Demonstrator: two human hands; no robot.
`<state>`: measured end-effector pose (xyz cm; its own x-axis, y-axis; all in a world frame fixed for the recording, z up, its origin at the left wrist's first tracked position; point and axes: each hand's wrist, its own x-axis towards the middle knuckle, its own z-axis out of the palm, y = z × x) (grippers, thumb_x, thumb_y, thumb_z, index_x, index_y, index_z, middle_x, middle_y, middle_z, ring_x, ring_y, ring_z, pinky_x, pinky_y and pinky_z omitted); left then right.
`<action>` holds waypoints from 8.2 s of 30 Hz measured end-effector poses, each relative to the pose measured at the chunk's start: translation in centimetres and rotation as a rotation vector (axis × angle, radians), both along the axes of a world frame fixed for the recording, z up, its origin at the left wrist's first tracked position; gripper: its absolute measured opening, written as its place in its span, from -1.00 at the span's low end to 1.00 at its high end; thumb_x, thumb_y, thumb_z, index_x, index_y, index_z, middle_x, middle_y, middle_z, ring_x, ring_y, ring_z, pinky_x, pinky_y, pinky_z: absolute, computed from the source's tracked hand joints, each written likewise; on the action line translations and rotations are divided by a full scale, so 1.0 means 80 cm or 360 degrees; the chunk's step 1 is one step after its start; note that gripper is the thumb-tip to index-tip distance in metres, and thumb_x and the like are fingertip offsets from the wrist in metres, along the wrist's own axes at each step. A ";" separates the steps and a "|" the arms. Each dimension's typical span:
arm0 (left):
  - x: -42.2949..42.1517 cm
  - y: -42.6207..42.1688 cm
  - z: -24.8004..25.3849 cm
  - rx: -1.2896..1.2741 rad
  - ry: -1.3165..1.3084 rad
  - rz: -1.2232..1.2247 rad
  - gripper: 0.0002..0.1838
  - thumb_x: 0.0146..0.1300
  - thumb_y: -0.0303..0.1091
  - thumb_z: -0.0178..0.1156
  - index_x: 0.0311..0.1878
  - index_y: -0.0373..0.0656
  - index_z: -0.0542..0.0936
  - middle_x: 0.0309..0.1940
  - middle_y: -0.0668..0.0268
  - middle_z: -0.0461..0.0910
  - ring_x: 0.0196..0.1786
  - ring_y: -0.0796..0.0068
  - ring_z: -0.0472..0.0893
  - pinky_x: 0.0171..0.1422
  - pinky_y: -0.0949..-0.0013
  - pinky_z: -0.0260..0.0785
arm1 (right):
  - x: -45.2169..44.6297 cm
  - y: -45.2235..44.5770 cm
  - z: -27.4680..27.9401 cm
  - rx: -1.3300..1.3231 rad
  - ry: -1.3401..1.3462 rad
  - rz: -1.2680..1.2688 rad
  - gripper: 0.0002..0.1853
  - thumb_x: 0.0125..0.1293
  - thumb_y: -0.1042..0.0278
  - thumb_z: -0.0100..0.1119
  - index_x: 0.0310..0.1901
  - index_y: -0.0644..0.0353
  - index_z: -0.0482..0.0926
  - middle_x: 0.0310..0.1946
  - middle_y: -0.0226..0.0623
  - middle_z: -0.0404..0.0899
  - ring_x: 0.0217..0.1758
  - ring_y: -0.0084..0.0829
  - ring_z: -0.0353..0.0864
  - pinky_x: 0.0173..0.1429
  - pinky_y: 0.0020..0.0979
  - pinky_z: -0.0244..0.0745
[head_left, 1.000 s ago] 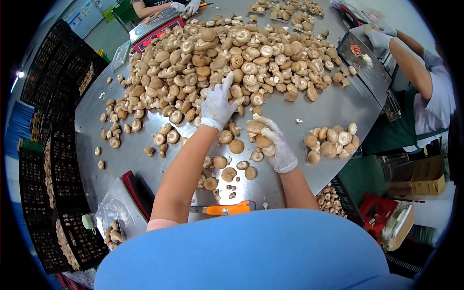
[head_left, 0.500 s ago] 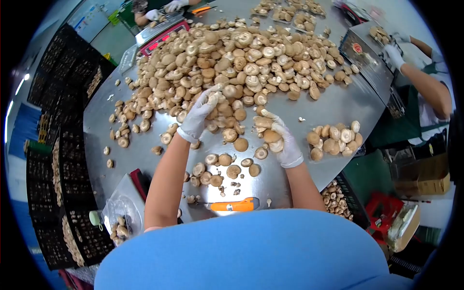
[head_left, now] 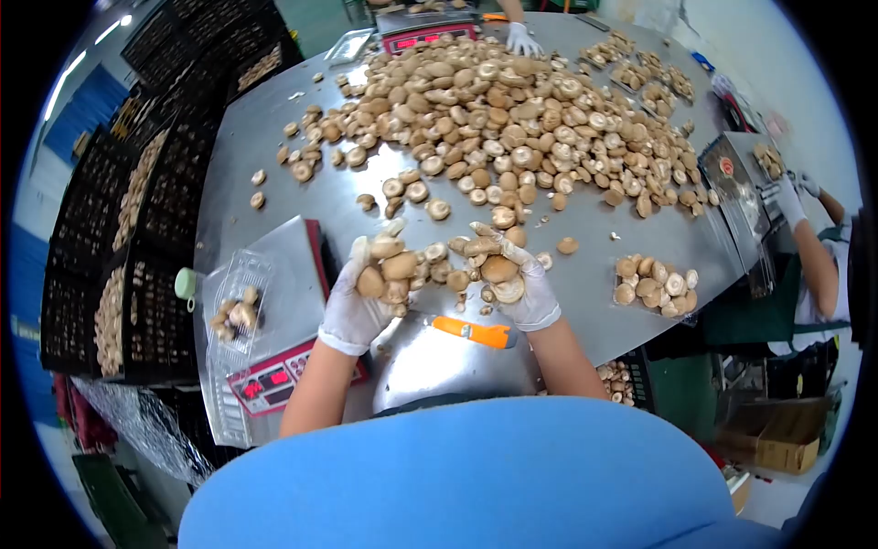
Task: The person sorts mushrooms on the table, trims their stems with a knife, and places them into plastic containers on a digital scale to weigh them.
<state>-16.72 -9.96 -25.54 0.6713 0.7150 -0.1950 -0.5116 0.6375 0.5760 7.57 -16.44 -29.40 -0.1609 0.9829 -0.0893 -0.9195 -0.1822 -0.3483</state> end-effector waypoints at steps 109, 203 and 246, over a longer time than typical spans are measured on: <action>-0.297 -0.098 0.006 0.2002 0.3042 0.0925 -0.35 0.35 -0.04 0.22 0.45 0.00 0.34 0.46 0.05 0.26 0.49 -0.13 0.24 0.59 -0.24 -0.08 | -0.320 0.162 0.084 0.1760 -0.2543 0.0369 -0.60 0.21 0.48 0.36 0.12 0.14 0.64 0.06 -0.30 0.64 0.03 -0.41 0.65 0.20 -0.43 0.54; -0.252 -0.037 0.108 0.2314 0.1624 0.0680 -0.30 0.23 -0.50 0.32 0.46 -0.12 0.36 0.26 0.15 0.51 0.34 0.12 0.47 0.45 0.21 0.29 | -0.271 0.115 0.147 0.0868 -0.1479 0.1188 -0.45 0.35 0.16 0.12 0.35 0.14 0.41 0.07 -0.20 0.58 -0.12 -0.52 0.58 -0.09 -0.52 0.54; -0.422 -0.035 0.102 0.1037 0.1433 0.1054 -0.45 0.54 -0.09 0.04 0.43 -0.24 0.36 0.32 0.28 0.44 0.37 0.50 0.39 0.50 0.42 0.17 | -0.288 0.153 0.087 0.1354 -0.2721 0.0002 -0.51 0.24 0.33 0.44 0.19 0.18 0.56 -0.05 -0.47 0.61 -0.43 -0.70 0.30 -0.32 -0.60 0.36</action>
<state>-50.47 -12.77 -17.36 -0.0299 0.9927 0.1172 0.1076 -0.1134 0.9877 -15.44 -4.23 -22.47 -0.4365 0.8460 0.3061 0.4532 0.5006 -0.7376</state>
